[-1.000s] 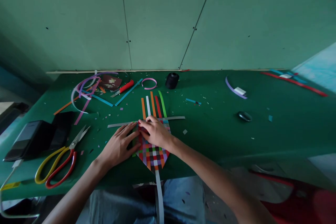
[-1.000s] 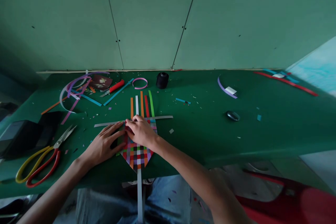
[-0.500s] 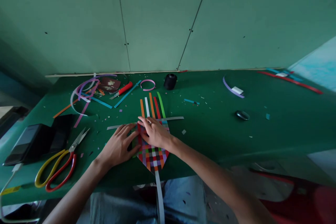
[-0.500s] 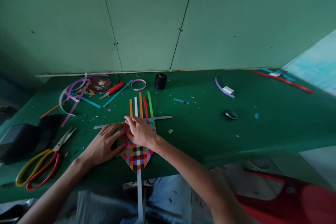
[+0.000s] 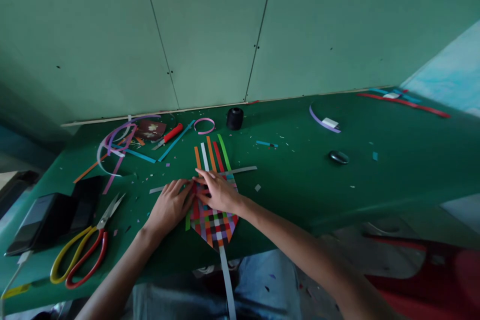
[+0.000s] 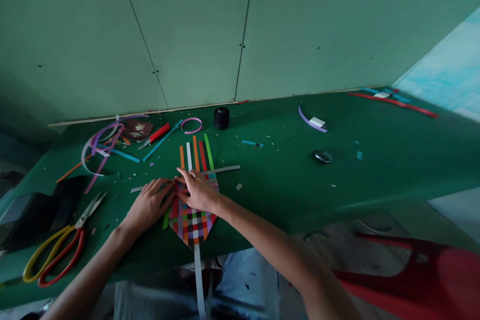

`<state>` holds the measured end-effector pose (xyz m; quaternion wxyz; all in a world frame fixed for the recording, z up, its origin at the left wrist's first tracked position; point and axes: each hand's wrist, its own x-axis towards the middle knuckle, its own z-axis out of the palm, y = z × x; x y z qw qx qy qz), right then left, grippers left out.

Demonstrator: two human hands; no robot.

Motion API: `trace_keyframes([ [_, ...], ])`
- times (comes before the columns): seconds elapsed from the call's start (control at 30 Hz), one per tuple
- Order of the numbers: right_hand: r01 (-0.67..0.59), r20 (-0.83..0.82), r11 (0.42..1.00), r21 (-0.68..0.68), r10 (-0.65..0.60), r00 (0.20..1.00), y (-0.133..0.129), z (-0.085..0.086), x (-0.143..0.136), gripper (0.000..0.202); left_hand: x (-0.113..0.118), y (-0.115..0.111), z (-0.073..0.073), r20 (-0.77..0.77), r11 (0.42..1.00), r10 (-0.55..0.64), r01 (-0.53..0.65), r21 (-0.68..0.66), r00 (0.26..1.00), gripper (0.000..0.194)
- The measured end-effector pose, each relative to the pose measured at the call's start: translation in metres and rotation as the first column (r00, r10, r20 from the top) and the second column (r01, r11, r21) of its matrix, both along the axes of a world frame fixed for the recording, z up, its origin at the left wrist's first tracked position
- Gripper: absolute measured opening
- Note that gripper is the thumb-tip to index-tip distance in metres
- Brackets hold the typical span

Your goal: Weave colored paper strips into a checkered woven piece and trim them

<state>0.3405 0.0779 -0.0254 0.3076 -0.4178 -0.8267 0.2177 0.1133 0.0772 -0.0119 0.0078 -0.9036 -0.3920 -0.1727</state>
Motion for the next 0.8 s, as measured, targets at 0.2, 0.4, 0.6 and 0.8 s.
trace_keyframes([
  [0.2, -0.018, -0.058, 0.999, -0.028, 0.017, 0.998, -0.002, 0.005, 0.003, 0.082, 0.001, 0.002, 0.009, -0.105, 1.000, -0.020, 0.018, -0.015, 0.994, 0.041],
  [0.4, 0.168, -0.127, 0.985, 0.033, -0.162, 0.979, 0.002, 0.001, 0.006, 0.050, 0.002, 0.006, 0.017, -0.109, 0.996, -0.086, 0.082, -0.042, 0.990, 0.037],
  [0.6, 0.178, -0.006, 0.978, 0.112, -0.178, 0.984, 0.006, -0.002, 0.007, 0.033, 0.001, 0.008, 0.013, -0.068, 0.994, -0.107, 0.105, -0.031, 0.992, 0.039],
  [0.8, 0.161, 0.048, 0.976, 0.145, -0.170, 0.984, 0.006, -0.002, 0.006, 0.026, -0.001, 0.006, 0.007, -0.072, 0.996, -0.084, 0.084, -0.010, 0.994, 0.038],
])
